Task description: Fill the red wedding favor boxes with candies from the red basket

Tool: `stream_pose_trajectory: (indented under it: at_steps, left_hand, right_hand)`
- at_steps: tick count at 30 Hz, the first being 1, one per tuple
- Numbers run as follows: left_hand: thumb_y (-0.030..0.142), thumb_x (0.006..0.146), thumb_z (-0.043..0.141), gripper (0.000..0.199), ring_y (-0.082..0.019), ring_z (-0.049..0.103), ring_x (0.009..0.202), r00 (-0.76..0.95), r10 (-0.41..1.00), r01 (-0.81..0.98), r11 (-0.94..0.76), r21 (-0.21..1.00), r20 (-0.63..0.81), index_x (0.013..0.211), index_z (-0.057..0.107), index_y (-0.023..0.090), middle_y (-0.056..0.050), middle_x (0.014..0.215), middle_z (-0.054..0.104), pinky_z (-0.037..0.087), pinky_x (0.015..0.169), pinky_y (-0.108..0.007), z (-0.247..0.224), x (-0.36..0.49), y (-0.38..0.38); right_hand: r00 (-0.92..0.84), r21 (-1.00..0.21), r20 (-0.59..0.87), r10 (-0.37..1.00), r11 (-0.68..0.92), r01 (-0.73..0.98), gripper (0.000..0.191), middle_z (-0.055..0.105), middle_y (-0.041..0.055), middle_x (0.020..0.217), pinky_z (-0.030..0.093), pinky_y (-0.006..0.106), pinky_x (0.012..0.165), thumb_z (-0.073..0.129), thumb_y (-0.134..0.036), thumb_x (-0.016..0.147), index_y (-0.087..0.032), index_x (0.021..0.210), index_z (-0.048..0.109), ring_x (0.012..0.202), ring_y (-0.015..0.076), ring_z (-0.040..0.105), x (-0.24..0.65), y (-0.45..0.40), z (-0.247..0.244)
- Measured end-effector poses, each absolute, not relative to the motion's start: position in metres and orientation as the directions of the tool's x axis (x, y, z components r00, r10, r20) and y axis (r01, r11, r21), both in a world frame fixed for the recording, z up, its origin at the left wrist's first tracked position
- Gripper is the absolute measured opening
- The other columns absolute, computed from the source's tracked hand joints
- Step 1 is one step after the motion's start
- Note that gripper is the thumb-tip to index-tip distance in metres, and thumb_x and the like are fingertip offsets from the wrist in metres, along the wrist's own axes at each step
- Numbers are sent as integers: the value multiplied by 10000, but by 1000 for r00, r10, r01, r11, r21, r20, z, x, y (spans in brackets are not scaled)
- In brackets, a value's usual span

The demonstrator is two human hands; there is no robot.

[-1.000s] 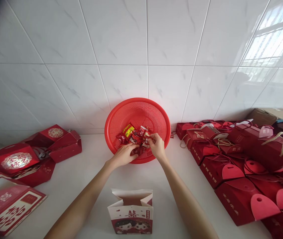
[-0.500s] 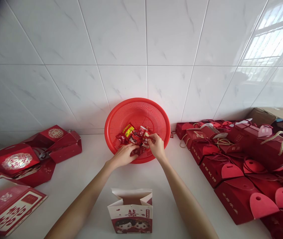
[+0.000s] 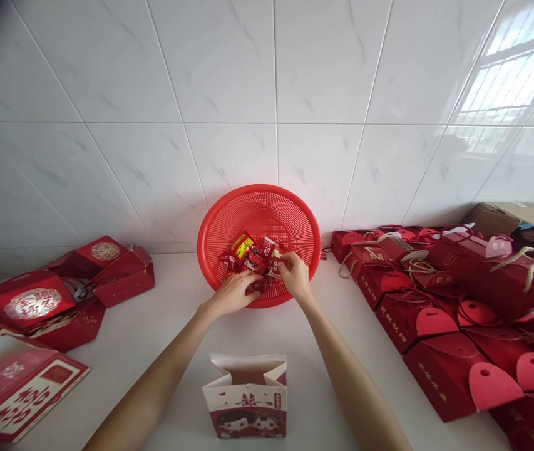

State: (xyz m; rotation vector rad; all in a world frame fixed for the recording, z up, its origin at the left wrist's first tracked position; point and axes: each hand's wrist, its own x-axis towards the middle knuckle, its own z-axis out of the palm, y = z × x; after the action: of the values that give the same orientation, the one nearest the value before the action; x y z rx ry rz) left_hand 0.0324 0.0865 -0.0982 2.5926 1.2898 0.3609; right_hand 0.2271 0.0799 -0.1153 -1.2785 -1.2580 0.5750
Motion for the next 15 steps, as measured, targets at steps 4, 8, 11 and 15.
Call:
stream_pose_trajectory:
  at_steps: [4,8,11,15]
  left_hand:
    - [187,857,637,395,-328,682,1121,582,804,747,-589,307,126,1247,699,179,-134,1199,715,526,977,-431,-99,32,87]
    - [202,847,657,372,-309,700,1064,572,804,733,-590,339,165,1215,712,197,-119,1178,725,543,929,-399,-98,32,86]
    - [287,893,639,290,-260,720,928,547,806,694,-587,417,225,1160,721,209,-91,1094,741,554,853,-357,-97,34,84]
    - [389,942,582,254,-200,712,794,515,802,514,-572,639,303,996,732,190,-54,937,755,553,781,-304,-98,38,83]
  right_hand:
    - [296,-918,359,885,277,283,139,762,43,839,544,359,709,631,-342,724,-230,805,626,740,225,690,228,81,-116]
    - [287,-931,342,895,281,233,175,762,43,851,566,370,727,665,-378,715,-234,807,628,786,236,708,229,81,-116]
    - [252,-947,313,916,281,154,253,756,54,829,589,372,652,692,-443,713,-229,825,615,747,248,724,227,80,-116]
    - [152,-962,272,950,271,29,367,732,43,692,601,389,557,716,-540,712,-221,842,590,560,236,703,222,77,-112]
